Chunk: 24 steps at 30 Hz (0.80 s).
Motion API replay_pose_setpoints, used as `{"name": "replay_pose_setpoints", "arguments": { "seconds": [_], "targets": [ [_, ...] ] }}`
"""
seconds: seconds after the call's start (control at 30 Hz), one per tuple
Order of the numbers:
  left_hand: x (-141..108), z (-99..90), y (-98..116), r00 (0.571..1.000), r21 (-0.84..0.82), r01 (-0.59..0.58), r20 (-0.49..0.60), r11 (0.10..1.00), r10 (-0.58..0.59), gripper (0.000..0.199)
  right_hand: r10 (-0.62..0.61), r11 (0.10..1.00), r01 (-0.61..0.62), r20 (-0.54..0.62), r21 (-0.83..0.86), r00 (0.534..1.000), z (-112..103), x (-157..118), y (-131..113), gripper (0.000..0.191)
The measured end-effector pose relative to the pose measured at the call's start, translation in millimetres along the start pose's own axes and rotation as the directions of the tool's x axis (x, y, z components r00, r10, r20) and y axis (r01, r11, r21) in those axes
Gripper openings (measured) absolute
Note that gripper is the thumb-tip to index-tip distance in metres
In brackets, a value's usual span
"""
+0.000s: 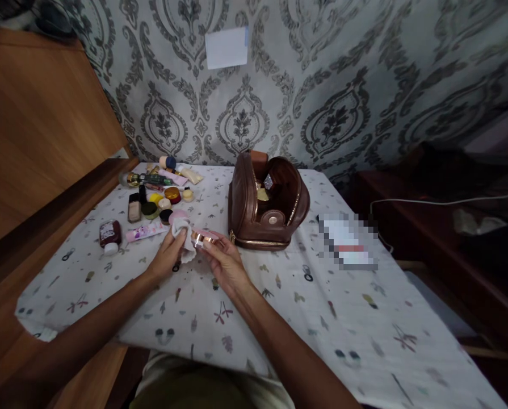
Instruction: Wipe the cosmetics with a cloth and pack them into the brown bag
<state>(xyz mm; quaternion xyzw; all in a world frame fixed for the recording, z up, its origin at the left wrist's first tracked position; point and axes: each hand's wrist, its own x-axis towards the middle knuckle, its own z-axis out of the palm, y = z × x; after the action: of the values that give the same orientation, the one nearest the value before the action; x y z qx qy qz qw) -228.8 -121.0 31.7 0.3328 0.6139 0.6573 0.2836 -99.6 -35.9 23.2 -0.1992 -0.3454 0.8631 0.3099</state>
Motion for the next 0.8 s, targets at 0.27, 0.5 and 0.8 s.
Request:
{"name": "replay_pose_setpoints", "arguments": {
  "seconds": [0.27, 0.5, 0.8],
  "targets": [
    [-3.9, -1.1, -0.7, 0.985, 0.090, -0.084, 0.156, 0.992, 0.069, 0.034, 0.002, 1.000, -0.002, -0.027, -0.002, 1.000, 2.3, -3.0, -0.8, 0.050],
    [2.5, -1.7, 1.2, 0.998, 0.116, -0.067, 0.028, 0.991, 0.064, 0.035, 0.076, 0.996, -0.078, 0.035, 0.046, 0.996, 2.0, -3.8, -3.1, 0.043],
    [2.6, -5.5, 3.3, 0.987, 0.330, -0.160, 0.024, 0.930, 0.162, 0.033, 0.073, 0.991, -0.079, 0.057, 0.107, 0.996, 6.1, -2.8, -5.8, 0.033]
  ]
}}
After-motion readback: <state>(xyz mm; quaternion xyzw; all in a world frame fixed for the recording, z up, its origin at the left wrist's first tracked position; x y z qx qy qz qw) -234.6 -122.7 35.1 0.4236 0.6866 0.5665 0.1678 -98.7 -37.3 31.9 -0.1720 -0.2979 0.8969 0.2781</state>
